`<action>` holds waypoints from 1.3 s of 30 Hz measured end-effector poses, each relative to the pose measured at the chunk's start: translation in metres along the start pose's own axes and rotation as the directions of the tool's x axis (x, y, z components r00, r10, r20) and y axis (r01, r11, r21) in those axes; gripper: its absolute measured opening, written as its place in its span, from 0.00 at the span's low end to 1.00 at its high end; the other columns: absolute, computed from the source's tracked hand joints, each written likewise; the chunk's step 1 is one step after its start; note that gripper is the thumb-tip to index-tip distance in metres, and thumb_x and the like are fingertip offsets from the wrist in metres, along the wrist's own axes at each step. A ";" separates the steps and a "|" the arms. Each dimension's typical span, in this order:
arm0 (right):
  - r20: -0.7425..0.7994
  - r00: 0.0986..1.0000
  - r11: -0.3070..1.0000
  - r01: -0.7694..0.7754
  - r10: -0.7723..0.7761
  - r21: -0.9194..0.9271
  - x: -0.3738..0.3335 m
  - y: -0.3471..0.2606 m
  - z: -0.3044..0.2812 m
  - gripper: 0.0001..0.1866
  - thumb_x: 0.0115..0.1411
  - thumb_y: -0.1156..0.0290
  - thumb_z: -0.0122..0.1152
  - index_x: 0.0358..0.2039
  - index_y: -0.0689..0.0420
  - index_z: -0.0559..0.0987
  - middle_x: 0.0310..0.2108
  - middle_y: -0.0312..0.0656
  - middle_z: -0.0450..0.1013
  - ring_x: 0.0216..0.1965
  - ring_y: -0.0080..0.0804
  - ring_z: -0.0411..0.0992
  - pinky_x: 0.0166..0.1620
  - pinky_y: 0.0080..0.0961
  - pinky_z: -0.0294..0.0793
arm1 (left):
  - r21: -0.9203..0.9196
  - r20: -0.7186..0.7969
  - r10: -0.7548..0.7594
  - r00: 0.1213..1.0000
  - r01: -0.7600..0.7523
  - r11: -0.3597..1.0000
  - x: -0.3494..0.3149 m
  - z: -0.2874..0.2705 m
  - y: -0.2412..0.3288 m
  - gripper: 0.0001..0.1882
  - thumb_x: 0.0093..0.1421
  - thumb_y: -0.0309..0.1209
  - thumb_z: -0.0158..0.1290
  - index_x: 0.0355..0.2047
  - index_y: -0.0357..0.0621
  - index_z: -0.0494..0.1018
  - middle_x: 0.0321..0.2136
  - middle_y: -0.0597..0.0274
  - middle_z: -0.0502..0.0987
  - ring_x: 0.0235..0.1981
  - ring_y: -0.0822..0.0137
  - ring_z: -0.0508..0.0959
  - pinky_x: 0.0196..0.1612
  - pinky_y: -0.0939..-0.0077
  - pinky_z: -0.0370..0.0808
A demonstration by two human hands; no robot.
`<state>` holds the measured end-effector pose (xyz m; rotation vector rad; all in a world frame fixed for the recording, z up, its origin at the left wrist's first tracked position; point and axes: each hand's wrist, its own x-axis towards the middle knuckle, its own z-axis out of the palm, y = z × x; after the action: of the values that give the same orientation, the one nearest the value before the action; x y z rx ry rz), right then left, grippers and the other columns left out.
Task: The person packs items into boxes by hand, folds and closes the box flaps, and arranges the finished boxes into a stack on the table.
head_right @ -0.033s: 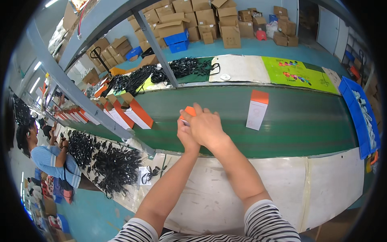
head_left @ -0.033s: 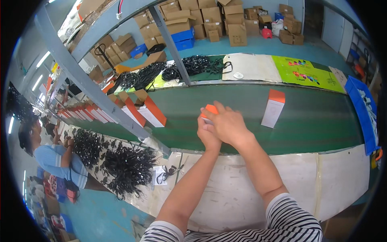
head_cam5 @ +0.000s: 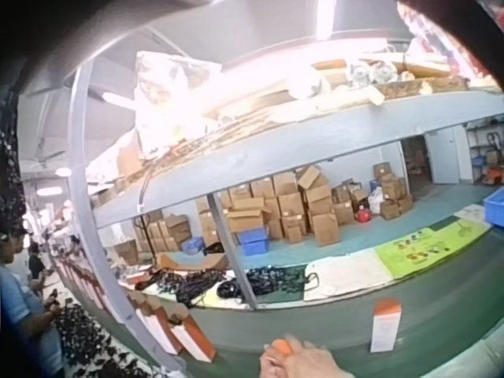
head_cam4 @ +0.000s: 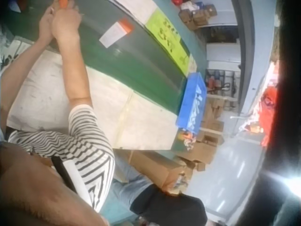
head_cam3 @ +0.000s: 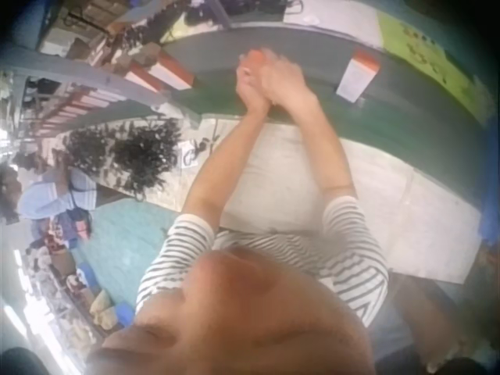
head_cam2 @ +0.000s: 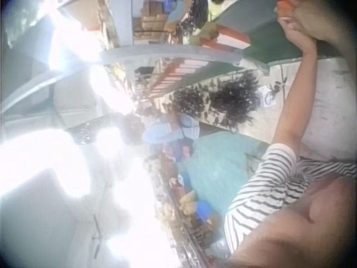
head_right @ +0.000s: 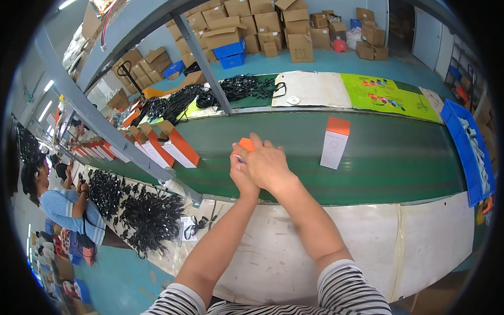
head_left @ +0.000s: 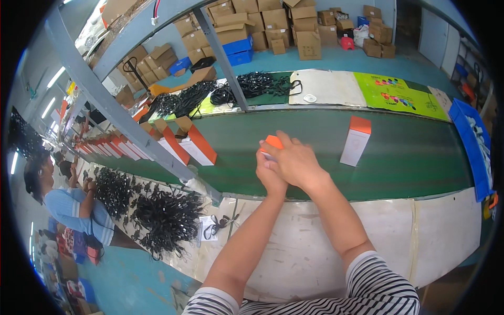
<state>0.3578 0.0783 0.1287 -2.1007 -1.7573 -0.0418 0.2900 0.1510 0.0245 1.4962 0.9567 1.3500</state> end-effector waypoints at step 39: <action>-0.526 0.769 0.792 0.552 -0.363 0.260 -0.059 -0.003 -0.092 0.23 0.56 0.62 0.74 0.52 0.54 0.84 0.46 0.41 0.81 0.45 0.42 0.79 0.49 0.39 0.77 | 0.562 -0.591 0.241 0.770 0.179 0.808 0.157 -0.096 0.000 0.66 0.48 0.47 0.76 0.74 0.30 0.47 0.72 0.33 0.56 0.72 0.35 0.58 0.74 0.45 0.57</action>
<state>0.3639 -0.0058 0.1979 -1.1935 -1.7607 -0.2658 0.2123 0.3099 0.0764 1.4910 1.9589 1.7367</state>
